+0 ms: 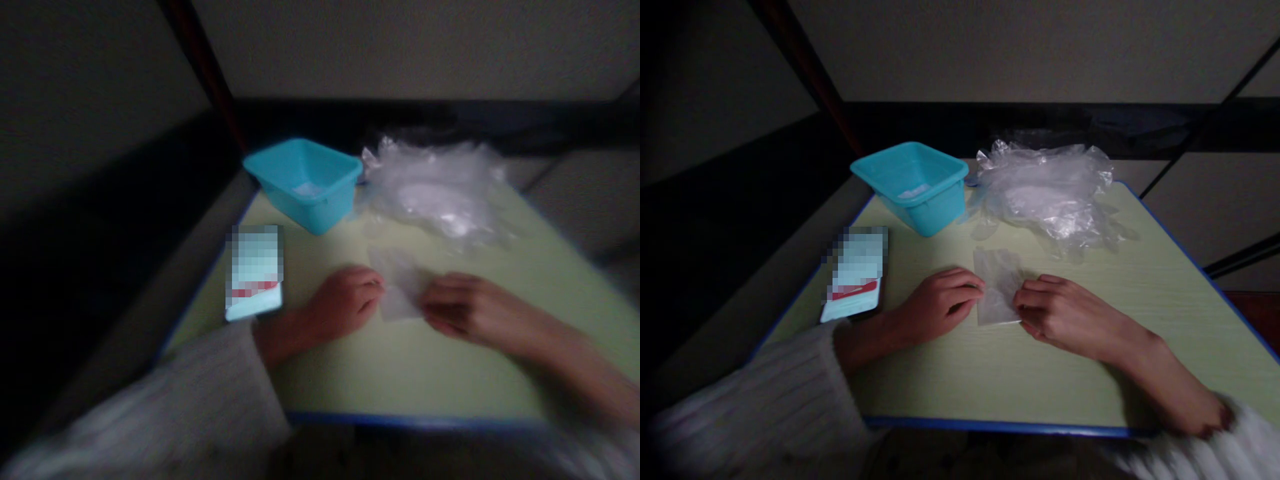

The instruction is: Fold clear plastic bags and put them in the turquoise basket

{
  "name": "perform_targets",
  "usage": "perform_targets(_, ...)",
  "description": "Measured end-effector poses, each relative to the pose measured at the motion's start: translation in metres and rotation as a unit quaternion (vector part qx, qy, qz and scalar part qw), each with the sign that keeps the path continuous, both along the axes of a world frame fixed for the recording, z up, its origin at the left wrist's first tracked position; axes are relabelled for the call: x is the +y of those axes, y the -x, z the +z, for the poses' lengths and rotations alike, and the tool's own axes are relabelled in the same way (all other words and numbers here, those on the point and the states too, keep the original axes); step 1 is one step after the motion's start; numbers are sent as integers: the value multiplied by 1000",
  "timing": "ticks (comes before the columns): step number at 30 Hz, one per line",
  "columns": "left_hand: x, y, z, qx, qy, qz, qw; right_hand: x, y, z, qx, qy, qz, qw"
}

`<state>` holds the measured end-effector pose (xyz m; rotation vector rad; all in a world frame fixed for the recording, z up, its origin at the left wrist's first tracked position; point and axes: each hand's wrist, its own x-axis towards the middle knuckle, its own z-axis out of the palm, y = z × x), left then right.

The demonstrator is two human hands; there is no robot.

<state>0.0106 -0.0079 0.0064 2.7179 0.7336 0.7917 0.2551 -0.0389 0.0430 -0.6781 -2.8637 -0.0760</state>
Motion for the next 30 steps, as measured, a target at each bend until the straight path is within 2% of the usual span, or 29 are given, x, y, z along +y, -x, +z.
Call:
perform_targets(6,-2,1,6,47,-13,-1,999,0,3,-1,27,2,-9,1000)
perform_targets(12,-3,3,9,80,-26,-13,996,3,-4,3,46,86,-27,995)
perform_targets(18,-2,0,1,70,-47,16,996,5,-6,5,58,132,-58,988)
perform_targets(23,0,-2,-6,41,-42,20,998,10,-7,2,53,117,-47,991)
perform_targets(30,-1,0,-2,49,-50,17,997,15,-4,-7,43,88,-31,995)
